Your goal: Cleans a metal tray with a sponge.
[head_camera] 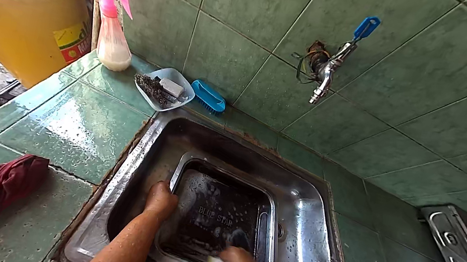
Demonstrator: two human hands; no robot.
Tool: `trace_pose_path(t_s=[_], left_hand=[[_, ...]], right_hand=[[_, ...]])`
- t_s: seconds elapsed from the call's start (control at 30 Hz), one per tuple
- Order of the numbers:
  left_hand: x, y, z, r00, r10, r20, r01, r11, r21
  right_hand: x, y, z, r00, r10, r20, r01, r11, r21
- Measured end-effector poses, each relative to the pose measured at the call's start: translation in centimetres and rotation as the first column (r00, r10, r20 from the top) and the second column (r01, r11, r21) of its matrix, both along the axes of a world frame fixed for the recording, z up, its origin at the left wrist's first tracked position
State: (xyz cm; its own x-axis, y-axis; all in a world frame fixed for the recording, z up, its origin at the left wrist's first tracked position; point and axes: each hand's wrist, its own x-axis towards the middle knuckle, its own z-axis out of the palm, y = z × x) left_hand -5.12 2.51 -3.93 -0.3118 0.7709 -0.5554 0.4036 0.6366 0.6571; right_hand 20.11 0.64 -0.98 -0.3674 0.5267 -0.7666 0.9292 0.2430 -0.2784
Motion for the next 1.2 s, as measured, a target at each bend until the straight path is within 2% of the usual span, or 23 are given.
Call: trace_pose_path(t_s=[0.07, 0.1, 0.2, 0.27, 0.33, 0.37, 0.47, 0.53, 0.57, 0.63, 0.7, 0.73, 0.77, 0.8, 0.83, 0.87, 0.9, 0.97, 1.03, 1.07, 1.1, 1.17, 1.2], left_hand=[[0.0, 0.1, 0.2, 1.000, -0.004, 0.007, 0.004, 1.000, -0.006], [0.0, 0.2, 0.1, 1.000, -0.005, 0.004, 0.005, 1.000, -0.007], [0.0, 0.1, -0.1, 1.000, -0.005, -0.009, 0.005, 1.000, -0.004], [-0.2, 0.1, 0.0, 1.000, -0.003, -0.019, 0.003, 1.000, -0.001], [-0.2, 0.0, 0.2, 1.000, -0.007, -0.010, 0.007, 1.000, 0.006], [-0.1, 0.1, 0.3, 1.000, -0.011, -0.005, 0.011, 1.000, 0.009], [0.1, 0.5, 0.4, 1.000, -0.012, 0.003, 0.012, 1.000, 0.005], [0.1, 0.5, 0.2, 1.000, -0.011, -0.003, 0.011, 1.000, 0.003], [0.1, 0.5, 0.2, 1.000, -0.011, -0.005, 0.011, 1.000, 0.007], [0.1, 0.7, 0.2, 1.000, -0.011, -0.005, 0.011, 1.000, 0.010], [-0.2, 0.6, 0.1, 1.000, -0.006, 0.004, 0.006, 1.000, 0.017], [-0.3, 0.4, 0.1, 1.000, -0.007, 0.015, 0.006, 1.000, 0.021], [-0.4, 0.3, 0.0, 1.000, -0.009, 0.027, 0.008, 1.000, 0.026], [-0.4, 0.4, -0.1, 0.999, -0.013, 0.038, 0.012, 0.999, 0.029], [-0.4, 0.4, -0.3, 0.999, -0.014, 0.045, 0.012, 0.999, 0.031], [-0.4, 0.4, -0.4, 0.999, -0.014, 0.046, 0.013, 0.999, 0.034], [-0.5, 0.5, -0.5, 0.999, -0.014, 0.045, 0.013, 0.999, 0.037], [-0.4, 0.4, -0.3, 0.999, -0.016, 0.041, 0.015, 0.999, 0.032], [-0.4, 0.5, -0.1, 0.999, -0.018, 0.040, 0.017, 0.999, 0.028], [-0.3, 0.5, -0.2, 0.999, -0.017, 0.038, 0.016, 0.999, 0.027], [-0.3, 0.6, -0.3, 0.999, -0.017, 0.033, 0.016, 0.999, 0.028], [-0.2, 0.6, -0.5, 1.000, -0.020, 0.020, 0.020, 0.999, 0.028], [-0.1, 0.6, -0.5, 1.000, -0.022, 0.017, 0.022, 0.999, 0.028]], right_hand=[[2.6, 0.7, 0.3, 0.990, -0.019, 0.143, 0.022, 1.000, -0.019], [1.1, 0.5, 0.6, 0.988, -0.006, 0.155, 0.010, 1.000, -0.020], [-8.5, -1.1, 0.8, 0.998, 0.027, -0.065, -0.028, 1.000, -0.008], [-12.1, -1.3, 0.6, 0.975, 0.086, -0.206, -0.087, 0.996, 0.004], [-8.9, -1.3, 0.2, 0.959, 0.066, -0.276, -0.059, 0.998, 0.035], [-5.6, -1.2, 0.3, 0.971, 0.049, -0.234, -0.038, 0.998, 0.050], [2.5, 0.5, 0.5, 0.997, 0.020, 0.079, -0.021, 1.000, 0.010], [0.7, 0.5, 1.3, 0.976, 0.048, 0.211, -0.045, 0.999, -0.019], [-1.8, -0.1, 1.6, 0.980, 0.061, 0.188, -0.060, 0.998, -0.007], [-6.6, -1.1, 1.2, 0.995, 0.075, -0.065, -0.071, 0.995, 0.064], [-9.1, -1.1, -0.5, 0.912, -0.011, -0.410, 0.037, 0.998, 0.055], [-9.2, -0.6, -1.2, 0.837, -0.141, -0.529, 0.142, 0.989, -0.040], [-8.4, 0.2, -1.8, 0.757, -0.304, -0.578, 0.254, 0.952, -0.169], [-7.1, 1.4, -2.1, 0.703, -0.441, -0.559, 0.346, 0.898, -0.272], [-5.5, 2.8, -2.0, 0.709, -0.508, -0.489, 0.421, 0.861, -0.284], [-3.9, 4.3, -1.6, 0.773, -0.503, -0.387, 0.466, 0.864, -0.192], [-2.6, 5.6, -0.9, 0.843, -0.466, -0.268, 0.477, 0.879, -0.030], [-1.1, 7.1, 1.2, 0.903, -0.422, -0.083, 0.427, 0.856, 0.293], [-0.8, 7.0, 3.3, 0.921, -0.377, -0.094, 0.371, 0.781, 0.503], [-0.8, 6.6, 3.4, 0.942, -0.294, -0.159, 0.333, 0.781, 0.528], [-1.0, 6.1, 3.0, 0.961, -0.198, -0.192, 0.268, 0.834, 0.483], [-2.7, 4.2, 1.4, 0.982, -0.066, -0.175, 0.118, 0.944, 0.309], [-3.9, 3.0, 0.7, 0.988, -0.043, -0.147, 0.077, 0.969, 0.234]])
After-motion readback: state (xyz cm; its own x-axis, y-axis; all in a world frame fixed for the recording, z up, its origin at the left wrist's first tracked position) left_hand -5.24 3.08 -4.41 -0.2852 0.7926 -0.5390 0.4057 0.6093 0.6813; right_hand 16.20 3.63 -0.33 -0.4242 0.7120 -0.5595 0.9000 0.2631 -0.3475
